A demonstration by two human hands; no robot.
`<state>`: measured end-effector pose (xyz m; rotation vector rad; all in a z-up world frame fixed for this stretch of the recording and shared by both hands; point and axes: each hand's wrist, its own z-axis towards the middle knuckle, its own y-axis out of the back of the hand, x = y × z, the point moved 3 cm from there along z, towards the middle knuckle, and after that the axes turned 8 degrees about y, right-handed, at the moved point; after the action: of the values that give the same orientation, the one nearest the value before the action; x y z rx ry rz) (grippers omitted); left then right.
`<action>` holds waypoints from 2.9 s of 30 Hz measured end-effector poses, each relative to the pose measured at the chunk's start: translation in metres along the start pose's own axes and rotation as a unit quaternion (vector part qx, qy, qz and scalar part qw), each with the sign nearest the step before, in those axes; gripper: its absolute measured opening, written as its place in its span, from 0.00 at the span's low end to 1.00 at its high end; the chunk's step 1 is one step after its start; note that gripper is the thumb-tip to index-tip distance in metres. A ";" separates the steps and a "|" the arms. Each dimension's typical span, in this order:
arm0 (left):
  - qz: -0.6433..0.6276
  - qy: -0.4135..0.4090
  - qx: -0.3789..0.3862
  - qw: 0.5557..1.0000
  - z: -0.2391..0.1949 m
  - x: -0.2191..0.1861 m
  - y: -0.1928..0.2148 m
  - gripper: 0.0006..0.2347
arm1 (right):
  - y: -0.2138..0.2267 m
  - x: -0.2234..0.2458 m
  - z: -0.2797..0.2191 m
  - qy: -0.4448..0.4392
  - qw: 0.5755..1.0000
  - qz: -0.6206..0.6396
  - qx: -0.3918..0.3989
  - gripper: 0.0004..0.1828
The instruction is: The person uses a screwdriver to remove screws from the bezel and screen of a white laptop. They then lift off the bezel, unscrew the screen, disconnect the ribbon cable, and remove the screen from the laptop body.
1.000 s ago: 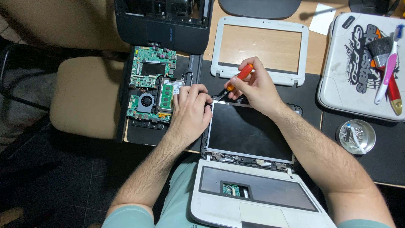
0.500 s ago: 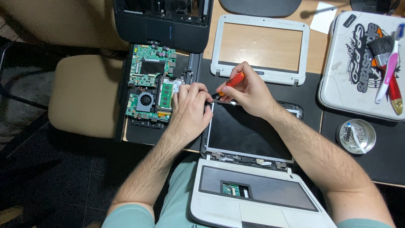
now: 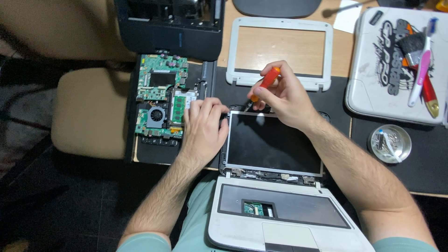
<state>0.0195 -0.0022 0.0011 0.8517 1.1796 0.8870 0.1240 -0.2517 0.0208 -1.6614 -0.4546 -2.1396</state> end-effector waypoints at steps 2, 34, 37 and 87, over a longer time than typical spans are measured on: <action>0.027 -0.015 -0.009 0.999 -0.005 -0.004 0.004 0.09 | 0.014 0.015 -0.016 0.005 1.000 0.005 -0.024 0.20; -0.006 -0.157 -0.150 0.976 -0.047 -0.013 0.006 0.03 | 0.130 0.070 -0.281 -0.087 0.901 -0.290 -0.310 0.11; -0.037 -0.162 -0.158 0.973 -0.045 -0.008 0.002 0.03 | 0.100 0.057 -0.281 0.010 0.917 -0.358 -0.174 0.14; -0.006 -0.133 -0.098 0.986 -0.041 -0.011 -0.001 0.05 | 0.072 0.037 -0.288 -0.042 0.972 0.115 -0.200 0.31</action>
<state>-0.0225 -0.0085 -0.0024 0.7750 0.8501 0.8343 -0.0910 -0.4571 -0.0127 -1.9123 0.1586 -2.0855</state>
